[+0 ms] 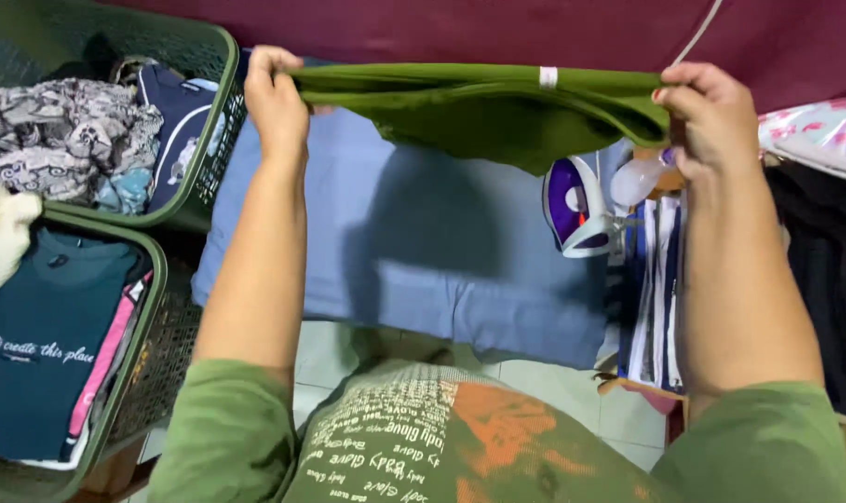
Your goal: Iron and fold a green t-shirt on an ironing board.
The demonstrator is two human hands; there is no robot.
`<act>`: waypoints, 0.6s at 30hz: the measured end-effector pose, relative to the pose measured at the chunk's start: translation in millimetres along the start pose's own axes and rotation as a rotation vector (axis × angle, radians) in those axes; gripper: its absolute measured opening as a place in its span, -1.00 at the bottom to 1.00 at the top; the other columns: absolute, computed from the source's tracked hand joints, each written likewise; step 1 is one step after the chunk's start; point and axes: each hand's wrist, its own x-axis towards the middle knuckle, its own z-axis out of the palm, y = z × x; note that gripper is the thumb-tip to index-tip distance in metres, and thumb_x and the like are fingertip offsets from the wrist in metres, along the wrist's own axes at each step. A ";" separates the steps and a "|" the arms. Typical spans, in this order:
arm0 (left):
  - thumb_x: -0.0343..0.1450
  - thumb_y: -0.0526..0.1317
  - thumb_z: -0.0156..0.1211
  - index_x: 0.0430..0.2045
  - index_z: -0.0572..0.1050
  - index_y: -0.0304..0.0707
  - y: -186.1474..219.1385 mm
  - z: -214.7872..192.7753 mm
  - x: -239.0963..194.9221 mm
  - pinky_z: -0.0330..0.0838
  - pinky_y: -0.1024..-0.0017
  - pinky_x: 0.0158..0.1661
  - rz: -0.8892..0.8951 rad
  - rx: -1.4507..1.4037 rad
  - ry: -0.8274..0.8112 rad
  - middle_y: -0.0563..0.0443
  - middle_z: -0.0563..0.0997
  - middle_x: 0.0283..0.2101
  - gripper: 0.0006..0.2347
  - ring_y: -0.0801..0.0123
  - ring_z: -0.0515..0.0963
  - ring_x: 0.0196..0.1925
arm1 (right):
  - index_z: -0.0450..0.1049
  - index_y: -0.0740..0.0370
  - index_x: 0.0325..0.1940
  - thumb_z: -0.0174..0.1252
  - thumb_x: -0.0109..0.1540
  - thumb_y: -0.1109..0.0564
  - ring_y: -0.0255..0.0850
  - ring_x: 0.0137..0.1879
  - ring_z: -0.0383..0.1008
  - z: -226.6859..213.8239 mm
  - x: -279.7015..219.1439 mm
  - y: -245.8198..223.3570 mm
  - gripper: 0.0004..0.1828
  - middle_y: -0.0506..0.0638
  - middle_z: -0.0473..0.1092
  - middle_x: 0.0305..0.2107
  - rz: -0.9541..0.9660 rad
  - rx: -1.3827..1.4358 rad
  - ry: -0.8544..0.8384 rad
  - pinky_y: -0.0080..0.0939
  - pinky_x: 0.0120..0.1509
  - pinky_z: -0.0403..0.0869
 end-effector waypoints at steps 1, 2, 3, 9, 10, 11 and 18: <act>0.34 -0.63 -0.10 -0.27 0.44 -0.35 20.8 -2.8 15.2 0.55 0.26 -0.11 0.009 -0.001 0.008 -0.13 0.52 -0.21 -0.75 0.17 0.56 -0.17 | 0.56 0.11 -0.09 0.24 0.26 0.31 -0.41 -0.51 0.27 -6.8 3.5 -2.9 -0.81 -0.13 0.48 -0.42 -0.012 0.002 -0.003 -0.42 -0.54 0.12; 0.36 -0.59 -0.19 -0.31 0.45 -0.28 41.9 -5.1 31.1 0.62 0.32 -0.29 -0.278 -0.245 -0.040 -0.06 0.54 -0.25 -0.74 0.28 0.59 -0.26 | 0.55 0.19 -0.04 0.25 0.31 0.38 -0.38 -0.32 0.41 -13.8 8.0 -6.6 -0.81 -0.08 0.51 -0.31 -0.079 0.098 -0.058 -0.39 -0.27 0.32; 0.38 -0.55 -0.27 -0.36 0.45 -0.22 63.6 -7.0 46.6 0.70 0.38 -0.46 -0.561 -0.490 -0.103 0.01 0.55 -0.28 -0.72 0.39 0.63 -0.35 | 0.53 0.26 0.01 0.26 0.36 0.44 -0.33 -0.14 0.55 -21.7 10.6 -8.3 -0.80 -0.03 0.53 -0.20 -0.143 0.199 -0.111 -0.35 0.00 0.52; 0.48 -0.58 -0.11 -0.24 0.51 -0.31 161.3 -58.1 107.2 0.62 0.37 -0.25 -0.343 -0.857 -0.202 -0.04 0.61 -0.20 -0.77 0.37 0.62 -0.27 | 0.47 0.15 -0.05 0.13 0.27 0.33 -0.27 0.00 0.66 -14.8 -40.0 -121.8 -0.79 -0.07 0.53 -0.21 -0.270 0.364 -0.190 -0.17 0.26 0.68; 0.48 -0.58 -0.11 -0.24 0.51 -0.31 158.8 -54.7 115.1 0.62 0.37 -0.25 -0.339 -0.859 -0.206 -0.04 0.61 -0.20 -0.77 0.37 0.62 -0.27 | 0.47 0.15 -0.05 0.13 0.27 0.33 -0.27 0.00 0.66 0.5 -42.3 -138.8 -0.79 -0.07 0.53 -0.21 -0.274 0.365 -0.186 -0.17 0.26 0.68; 0.51 -0.55 -0.08 -0.24 0.53 -0.33 155.0 -51.9 122.6 0.64 0.36 -0.24 -0.317 -0.885 -0.183 -0.05 0.61 -0.22 -0.80 0.36 0.62 -0.27 | 0.50 0.16 -0.09 0.08 0.21 0.32 -0.27 -0.08 0.67 17.0 -46.0 -155.3 -0.78 -0.07 0.56 -0.26 -0.173 0.369 -0.098 -0.21 0.17 0.68; 0.41 -0.47 -0.10 -0.43 0.52 -0.29 -14.6 60.2 120.3 0.70 0.35 -0.36 -0.640 -0.581 -0.334 -0.02 0.63 -0.34 -0.81 0.38 0.66 -0.33 | 0.59 0.25 0.02 0.25 0.27 0.39 -0.37 -0.24 0.50 -0.6 138.1 36.1 -0.74 -0.06 0.56 -0.25 -0.036 0.004 -0.056 -0.43 -0.15 0.41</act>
